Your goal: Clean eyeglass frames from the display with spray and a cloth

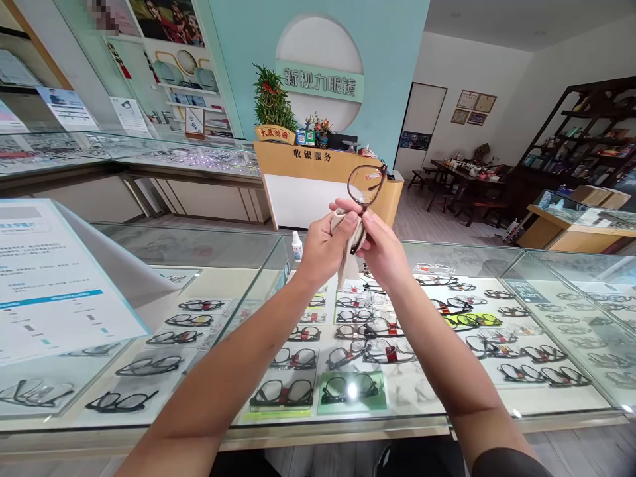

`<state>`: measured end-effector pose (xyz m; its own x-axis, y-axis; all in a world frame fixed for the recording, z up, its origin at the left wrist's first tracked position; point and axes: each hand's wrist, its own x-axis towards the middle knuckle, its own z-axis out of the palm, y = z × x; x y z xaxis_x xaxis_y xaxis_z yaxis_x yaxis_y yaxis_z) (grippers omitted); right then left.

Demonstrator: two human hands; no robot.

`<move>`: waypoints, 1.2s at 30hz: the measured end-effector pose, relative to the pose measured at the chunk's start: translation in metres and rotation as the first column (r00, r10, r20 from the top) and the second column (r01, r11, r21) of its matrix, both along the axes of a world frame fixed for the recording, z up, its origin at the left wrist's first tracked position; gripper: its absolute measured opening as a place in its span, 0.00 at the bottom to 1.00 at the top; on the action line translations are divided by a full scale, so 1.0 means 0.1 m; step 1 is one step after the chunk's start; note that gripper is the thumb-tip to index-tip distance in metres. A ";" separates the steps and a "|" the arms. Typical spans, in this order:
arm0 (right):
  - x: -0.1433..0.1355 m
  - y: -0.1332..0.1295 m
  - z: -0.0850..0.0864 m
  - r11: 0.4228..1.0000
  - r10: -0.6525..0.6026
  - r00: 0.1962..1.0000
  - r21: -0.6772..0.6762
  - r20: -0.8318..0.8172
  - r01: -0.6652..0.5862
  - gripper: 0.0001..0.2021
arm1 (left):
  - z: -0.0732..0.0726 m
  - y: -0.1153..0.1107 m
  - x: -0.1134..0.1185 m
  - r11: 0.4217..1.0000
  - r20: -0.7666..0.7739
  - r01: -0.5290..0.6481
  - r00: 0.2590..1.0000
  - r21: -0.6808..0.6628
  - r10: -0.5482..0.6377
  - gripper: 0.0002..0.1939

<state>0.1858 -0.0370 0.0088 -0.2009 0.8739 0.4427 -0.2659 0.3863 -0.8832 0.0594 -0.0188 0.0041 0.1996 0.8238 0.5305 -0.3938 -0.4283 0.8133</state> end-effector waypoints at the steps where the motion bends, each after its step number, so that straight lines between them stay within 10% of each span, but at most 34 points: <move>1: 0.00 0.00 0.00 1.000 -0.006 1.000 0.004 -0.021 0.006 0.27 | 0.00 0.00 -0.01 1.000 -0.017 -0.001 1.000 -0.007 0.001 0.30; 19: 0.11 0.05 0.06 0.992 0.124 0.969 0.029 -0.212 -0.121 0.18 | 0.10 0.07 -0.28 0.942 -0.263 0.327 0.918 0.075 -0.298 0.22; 36: 0.01 0.00 0.03 0.999 0.032 0.993 -0.031 -0.113 -0.035 0.24 | 0.01 0.02 -0.05 0.995 -0.079 0.087 0.993 -0.039 -0.090 0.31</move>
